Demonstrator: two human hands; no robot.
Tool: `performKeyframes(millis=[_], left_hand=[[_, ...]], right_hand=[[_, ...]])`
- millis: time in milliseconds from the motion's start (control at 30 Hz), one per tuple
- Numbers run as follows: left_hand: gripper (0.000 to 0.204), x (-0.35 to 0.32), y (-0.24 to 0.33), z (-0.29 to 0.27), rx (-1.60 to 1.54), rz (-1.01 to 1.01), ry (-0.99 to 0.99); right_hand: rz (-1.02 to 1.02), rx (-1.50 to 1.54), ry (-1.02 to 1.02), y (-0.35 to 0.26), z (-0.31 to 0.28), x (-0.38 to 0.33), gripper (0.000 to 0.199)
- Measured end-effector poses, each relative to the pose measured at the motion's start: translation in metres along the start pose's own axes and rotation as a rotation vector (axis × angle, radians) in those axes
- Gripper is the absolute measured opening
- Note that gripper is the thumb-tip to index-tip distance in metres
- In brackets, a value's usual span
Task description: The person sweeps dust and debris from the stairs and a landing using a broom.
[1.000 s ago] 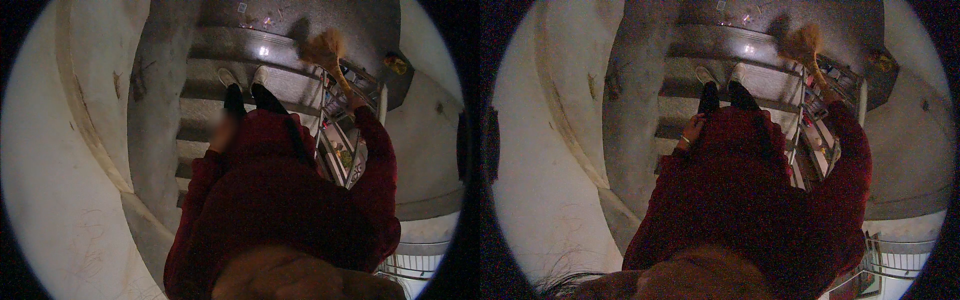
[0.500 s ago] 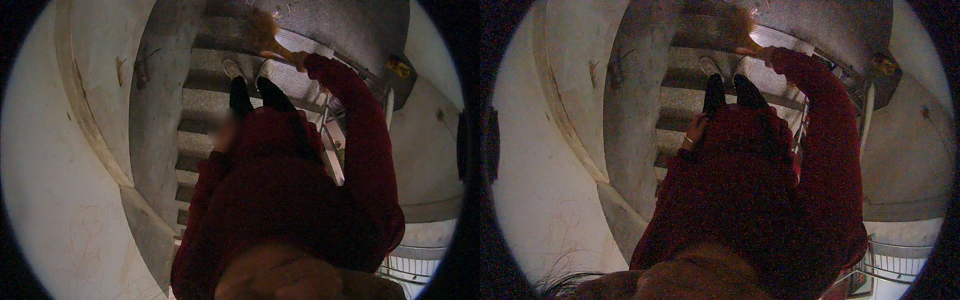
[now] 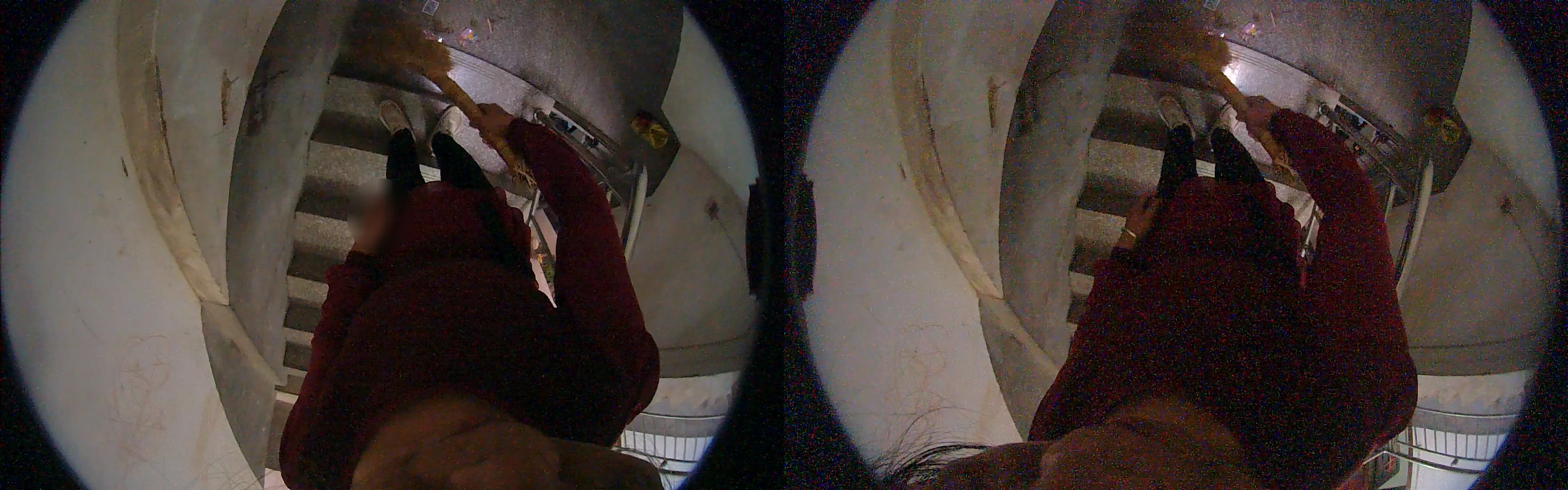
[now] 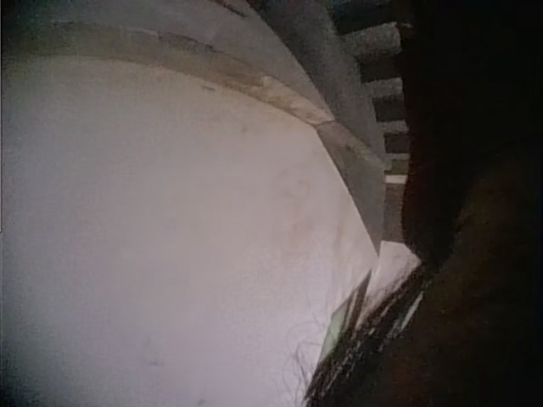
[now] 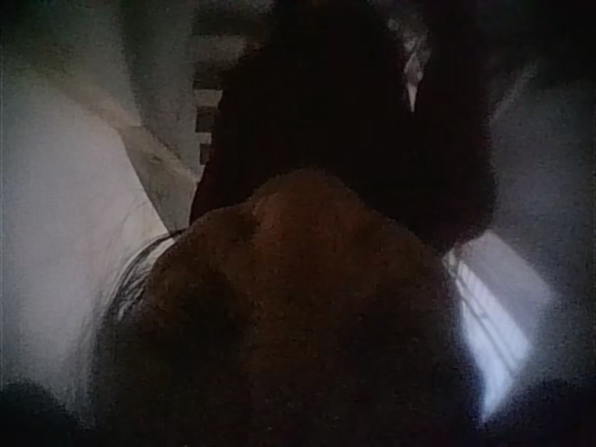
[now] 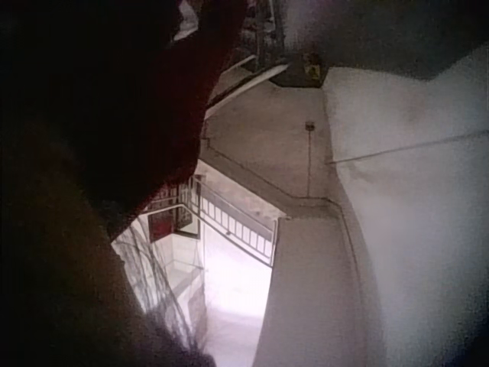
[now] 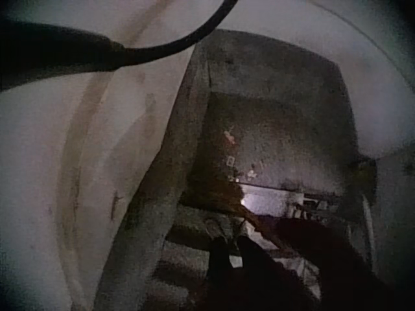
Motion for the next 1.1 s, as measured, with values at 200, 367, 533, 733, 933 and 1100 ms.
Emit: performKeyframes(millis=[200, 367, 533, 733, 933, 1100], left_hand=[[0.034, 0.009, -0.018, 0.001, -0.616, -0.552, 0.004], [0.032, 0.029, -0.01, -0.076, -0.482, -0.311, -0.162], [0.034, 0.055, 0.008, -0.131, -0.473, -0.225, -0.186], [0.034, 0.051, -0.022, -0.088, -0.487, -0.181, -0.14], [0.034, 0.063, -0.021, -0.1, -0.302, -0.031, -0.144], [0.034, 0.052, -0.011, -0.102, 0.255, 0.264, -0.139]], right_hand=[[-0.264, -0.396, 0.074, -0.035, 0.038, 0.073, 0.03], [-0.223, -0.032, -0.008, -0.062, 0.028, 0.091, 0.03], [-0.447, -0.28, 0.091, -0.009, 0.008, 0.087, 0.032], [-0.419, -0.077, 0.123, -0.008, 0.036, 0.067, 0.03], [-0.355, 0.025, 0.156, 0.004, -0.006, 0.087, 0.029], [-0.282, 0.41, 0.197, 0.06, -0.073, 0.05, 0.028]])
Point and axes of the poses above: each hand's wrist, its own x-axis towards the middle knuckle, its own z-axis out of the palm, y = z × x, the point moved 8 cm from there along x, towards the middle knuckle, and after that the axes turned 12 degrees about x, right-handed, at the moved point
